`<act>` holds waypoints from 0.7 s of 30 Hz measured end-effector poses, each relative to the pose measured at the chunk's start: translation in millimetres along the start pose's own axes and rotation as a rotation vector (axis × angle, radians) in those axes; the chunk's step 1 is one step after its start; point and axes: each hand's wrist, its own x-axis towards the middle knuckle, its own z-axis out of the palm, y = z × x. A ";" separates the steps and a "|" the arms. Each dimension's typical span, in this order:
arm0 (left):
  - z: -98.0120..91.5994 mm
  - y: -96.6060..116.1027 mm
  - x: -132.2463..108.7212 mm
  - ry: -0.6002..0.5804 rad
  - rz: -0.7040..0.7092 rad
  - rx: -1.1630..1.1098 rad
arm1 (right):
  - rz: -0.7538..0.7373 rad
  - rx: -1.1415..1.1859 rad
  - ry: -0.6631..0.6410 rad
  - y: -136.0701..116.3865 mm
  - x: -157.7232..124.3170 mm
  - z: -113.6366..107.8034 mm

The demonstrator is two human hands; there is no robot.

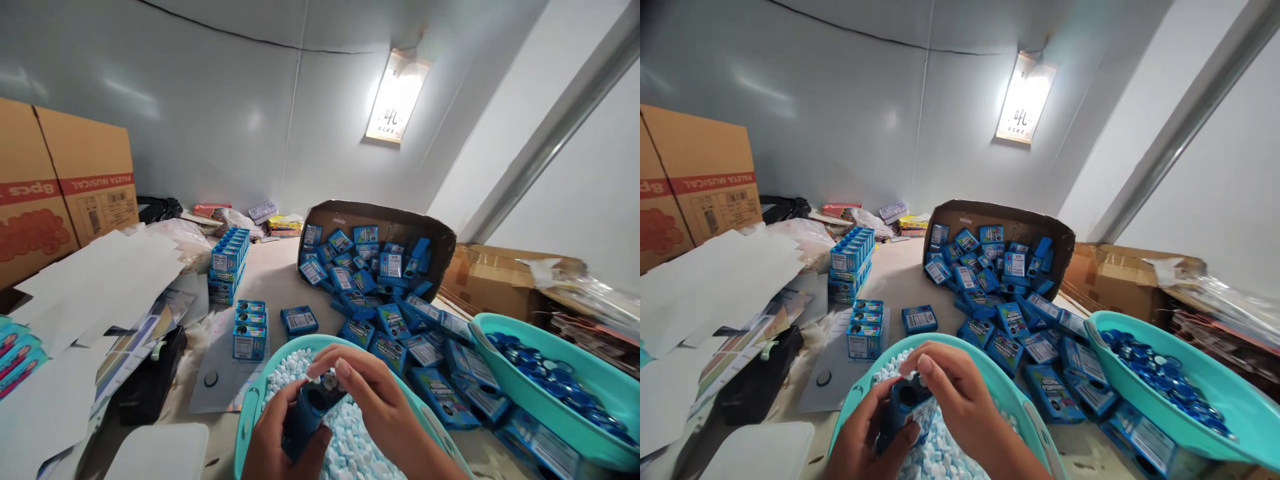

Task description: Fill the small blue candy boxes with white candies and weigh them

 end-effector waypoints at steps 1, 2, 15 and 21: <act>-0.4 0.7 -0.3 0.001 0.004 0.008 | 0.017 -0.018 0.038 0.2 0.6 -3.2; -0.6 1.2 -0.7 0.000 0.009 0.015 | 0.039 -0.039 0.070 0.0 1.5 -6.5; 3.6 -3.7 -1.0 0.027 0.029 0.021 | 0.151 -0.361 -0.101 3.5 10.2 -24.0; 1.9 6.1 -3.9 0.065 0.064 0.075 | 0.163 -0.400 -0.269 1.9 6.9 -33.0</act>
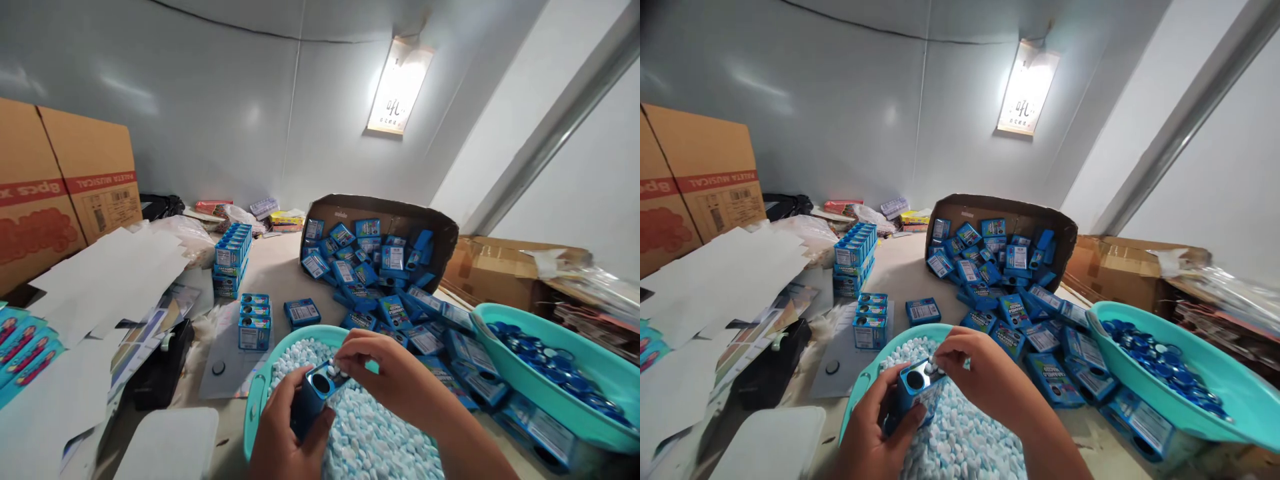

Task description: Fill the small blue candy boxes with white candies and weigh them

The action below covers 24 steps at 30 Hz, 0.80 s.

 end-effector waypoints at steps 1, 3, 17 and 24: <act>-1.7 4.0 -0.7 0.000 -0.006 0.014 | -0.013 -0.011 0.004 -1.1 -0.3 0.9; -5.7 12.6 -1.4 -0.019 -0.026 0.024 | -0.039 -0.038 0.024 -3.2 -0.3 3.5; -18.1 30.5 2.1 -0.144 -0.014 0.006 | -0.127 0.139 0.026 -19.9 -0.3 18.9; -19.4 34.9 2.9 -0.125 -0.040 0.012 | -0.045 0.289 0.049 -21.9 3.9 27.2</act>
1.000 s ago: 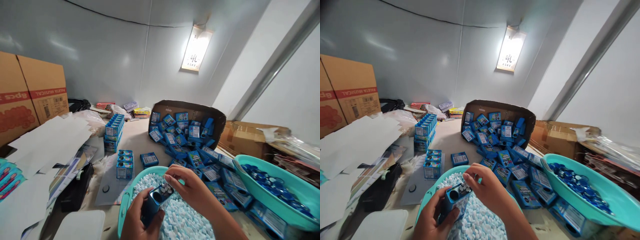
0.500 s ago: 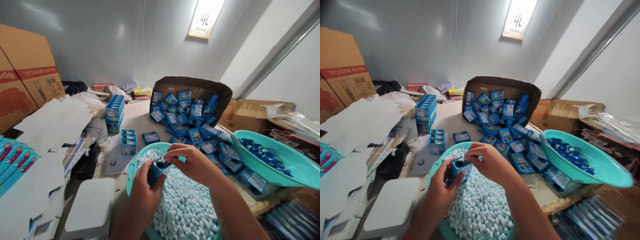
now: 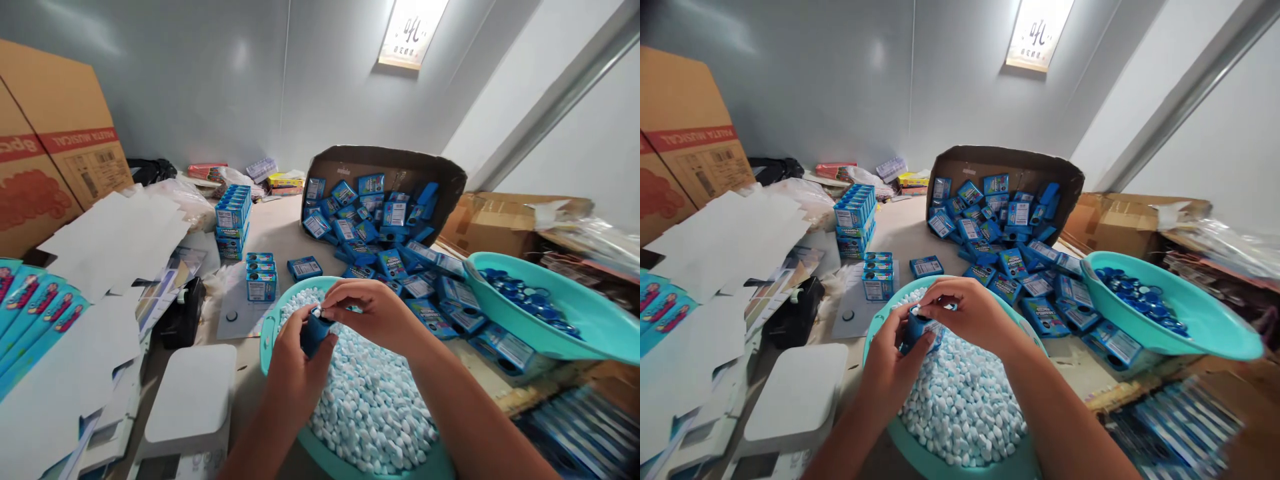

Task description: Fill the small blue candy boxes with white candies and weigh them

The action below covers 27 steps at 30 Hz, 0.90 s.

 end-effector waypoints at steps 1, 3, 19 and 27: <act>0.3 0.0 0.0 -0.002 -0.007 -0.004 | 0.016 0.008 0.005 0.0 0.0 0.2; 0.7 -0.1 -0.2 -0.012 -0.009 -0.007 | 0.038 0.021 0.007 0.1 -0.5 0.0; 1.5 4.7 -1.4 -0.011 0.015 0.043 | 0.126 0.217 0.010 7.4 -1.1 4.4; 1.5 2.0 -0.1 -0.022 0.060 0.046 | 0.117 0.251 -0.016 5.5 1.7 7.9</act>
